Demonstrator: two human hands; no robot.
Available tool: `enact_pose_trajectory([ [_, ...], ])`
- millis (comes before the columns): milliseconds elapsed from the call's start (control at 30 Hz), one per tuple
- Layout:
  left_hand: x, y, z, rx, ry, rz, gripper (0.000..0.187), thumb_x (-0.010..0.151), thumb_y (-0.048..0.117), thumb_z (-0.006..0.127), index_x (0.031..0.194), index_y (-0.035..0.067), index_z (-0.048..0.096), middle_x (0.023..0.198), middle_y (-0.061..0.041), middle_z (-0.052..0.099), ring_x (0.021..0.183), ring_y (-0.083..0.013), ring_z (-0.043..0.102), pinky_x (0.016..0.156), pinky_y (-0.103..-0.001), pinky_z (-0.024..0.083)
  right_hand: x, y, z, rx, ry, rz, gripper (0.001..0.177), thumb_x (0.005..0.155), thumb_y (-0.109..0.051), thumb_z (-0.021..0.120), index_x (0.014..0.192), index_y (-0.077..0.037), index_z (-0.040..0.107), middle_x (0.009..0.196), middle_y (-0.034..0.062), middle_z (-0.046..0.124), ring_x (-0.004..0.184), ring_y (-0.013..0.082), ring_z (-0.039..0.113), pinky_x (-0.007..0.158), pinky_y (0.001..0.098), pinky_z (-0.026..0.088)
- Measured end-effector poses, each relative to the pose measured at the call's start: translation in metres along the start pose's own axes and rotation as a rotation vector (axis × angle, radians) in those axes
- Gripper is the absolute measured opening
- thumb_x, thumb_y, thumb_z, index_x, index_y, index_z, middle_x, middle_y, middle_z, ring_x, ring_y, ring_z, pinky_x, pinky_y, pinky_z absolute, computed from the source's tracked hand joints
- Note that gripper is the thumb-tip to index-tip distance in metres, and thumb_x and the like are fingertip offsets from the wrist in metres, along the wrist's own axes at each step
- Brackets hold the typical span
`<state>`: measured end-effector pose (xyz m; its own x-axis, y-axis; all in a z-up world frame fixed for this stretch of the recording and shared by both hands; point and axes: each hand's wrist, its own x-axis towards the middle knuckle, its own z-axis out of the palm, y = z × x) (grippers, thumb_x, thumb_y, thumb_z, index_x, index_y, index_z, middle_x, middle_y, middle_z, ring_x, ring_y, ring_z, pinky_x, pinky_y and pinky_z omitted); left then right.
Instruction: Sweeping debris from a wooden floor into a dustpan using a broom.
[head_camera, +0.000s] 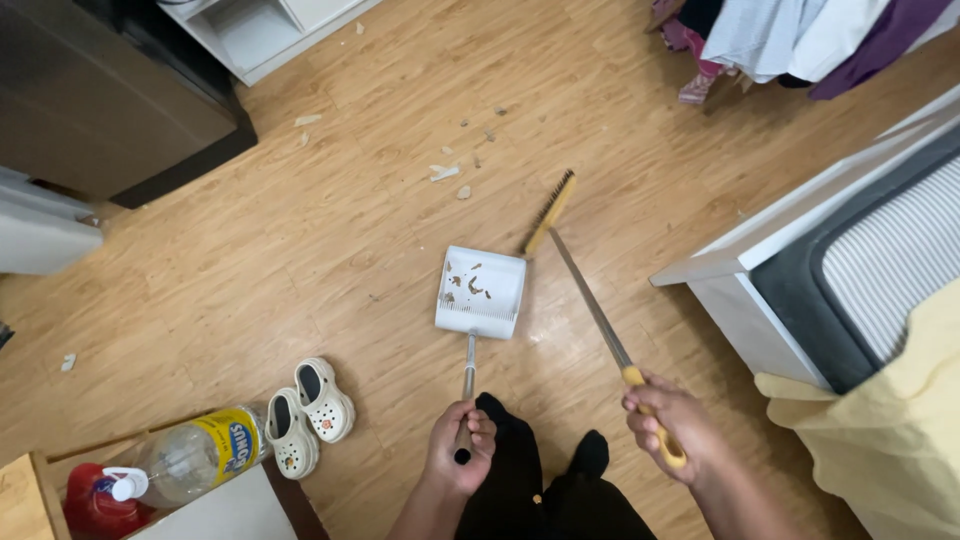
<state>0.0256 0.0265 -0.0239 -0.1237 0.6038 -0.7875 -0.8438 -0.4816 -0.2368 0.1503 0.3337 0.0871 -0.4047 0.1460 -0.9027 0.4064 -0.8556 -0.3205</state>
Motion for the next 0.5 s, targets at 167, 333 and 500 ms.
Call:
enact_pose_trajectory([
  [167, 0.010, -0.034, 0.002, 0.037, 0.026, -0.057, 0.024, 0.098, 0.021, 0.058, 0.078, 0.009, 0.053, 0.061, 0.000, 0.055, 0.054, -0.0112, 0.054, 0.046, -0.023, 0.050, -0.072, 0.021, -0.038, -0.053, 0.208, 0.028, 0.055, 0.087, 0.002, 0.053, 0.141, -0.009, 0.044, 0.075, 0.0097, 0.052, 0.046, 0.0121, 0.041, 0.035, 0.0274, 0.031],
  [333, 0.021, -0.071, 0.001, 0.105, 0.050, -0.013, 0.021, 0.096, 0.018, 0.059, 0.076, 0.011, 0.056, 0.061, 0.000, 0.057, 0.054, -0.0111, 0.055, 0.044, -0.024, 0.049, -0.094, 0.054, -0.117, -0.158, 0.424, 0.242, 0.022, 0.090, -0.001, 0.057, 0.111, -0.004, 0.054, 0.073, 0.0105, 0.048, 0.050, 0.0194, 0.042, 0.042, 0.0364, 0.033],
  [500, 0.039, -0.098, -0.015, 0.070, -0.007, -0.065, 0.025, 0.097, 0.019, 0.059, 0.074, 0.010, 0.056, 0.061, 0.001, 0.056, 0.056, -0.0111, 0.056, 0.047, -0.024, 0.050, -0.077, 0.085, -0.179, -0.251, 0.415, 0.317, 0.011, 0.093, -0.003, 0.059, 0.101, -0.001, 0.054, 0.065, 0.0107, 0.045, 0.050, 0.0216, 0.045, 0.043, 0.0358, 0.037],
])
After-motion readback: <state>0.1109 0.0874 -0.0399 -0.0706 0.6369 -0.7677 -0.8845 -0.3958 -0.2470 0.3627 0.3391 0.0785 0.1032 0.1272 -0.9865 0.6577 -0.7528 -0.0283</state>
